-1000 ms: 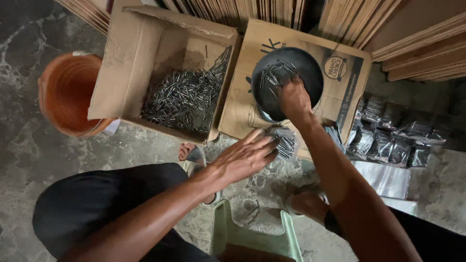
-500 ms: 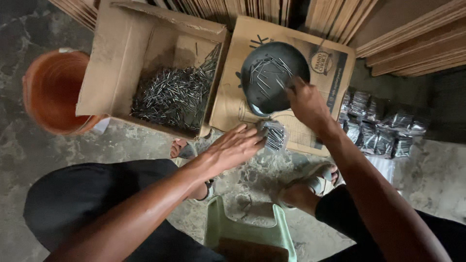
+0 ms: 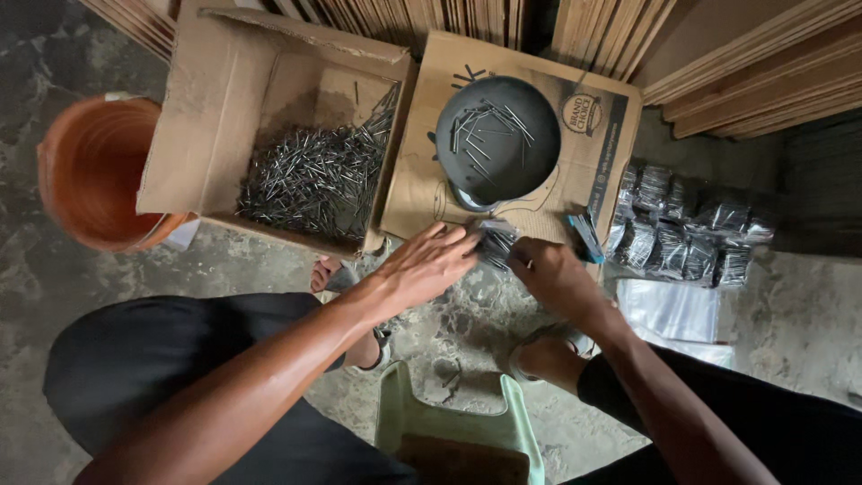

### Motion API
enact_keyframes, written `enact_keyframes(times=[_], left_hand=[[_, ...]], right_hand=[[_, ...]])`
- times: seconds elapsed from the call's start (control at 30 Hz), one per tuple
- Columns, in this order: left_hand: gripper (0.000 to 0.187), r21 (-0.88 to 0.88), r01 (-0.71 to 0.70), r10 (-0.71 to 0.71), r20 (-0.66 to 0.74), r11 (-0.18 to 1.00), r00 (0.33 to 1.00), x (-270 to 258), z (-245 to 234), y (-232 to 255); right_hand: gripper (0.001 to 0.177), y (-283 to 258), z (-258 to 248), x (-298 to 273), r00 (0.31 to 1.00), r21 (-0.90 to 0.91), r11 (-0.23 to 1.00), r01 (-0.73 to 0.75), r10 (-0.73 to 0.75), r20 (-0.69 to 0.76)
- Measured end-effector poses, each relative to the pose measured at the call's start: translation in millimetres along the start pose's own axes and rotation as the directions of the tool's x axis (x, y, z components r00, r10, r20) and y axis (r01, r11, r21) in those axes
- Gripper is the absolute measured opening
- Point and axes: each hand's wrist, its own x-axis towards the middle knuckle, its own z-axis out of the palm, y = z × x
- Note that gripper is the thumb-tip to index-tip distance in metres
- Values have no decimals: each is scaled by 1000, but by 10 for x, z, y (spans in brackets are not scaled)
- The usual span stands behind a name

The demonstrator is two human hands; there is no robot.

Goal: The person takes nails from a metal container and a cardboard box and places them into small plastic bags.

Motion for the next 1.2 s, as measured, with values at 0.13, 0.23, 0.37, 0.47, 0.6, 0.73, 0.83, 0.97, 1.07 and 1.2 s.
enact_keyframes(times=[0.13,0.23,0.37,0.47,0.6,0.73,0.83,0.97,1.07,1.2], left_hand=[[20,-29,8,-8,-5,1000,1000,4,-45,26],[23,9,9,-10,12,1000,1000,-4,73,11],[23,3,0,1,-80,1000,997,-5,-7,14],[24,5,2,-1,-113,1000,994,-14,-86,34],[25,-32,10,-14,-118,999,993,-13,116,13],[17,-35,-12,9,-89,999,996,-30,111,-12],[20,-23,-3,2,-69,1000,998,-25,-8,16],[16,0,-4,4,-63,1000,998,-23,-254,78],[14,-24,-21,19,-73,999,997,-71,-195,76],[21,-28,-47,43,-135,998,990,-99,-168,49]], right_hand=[[23,96,177,68,997,-123,990,-74,72,-20],[26,76,186,83,996,-171,982,-85,81,-29],[21,-83,-26,14,988,-164,974,-157,155,-25],[21,-71,-87,26,980,-218,956,-199,195,-36],[16,-289,-109,-23,993,-181,978,-107,96,-67],[19,-124,108,33,994,-170,980,-101,91,-65],[20,-113,152,23,997,-285,957,-51,33,-70],[17,-173,41,156,966,-265,955,-134,66,-249],[17,-195,-83,447,959,-254,966,-52,-22,-283],[36,-195,-182,903,969,-238,968,81,-132,-208]])
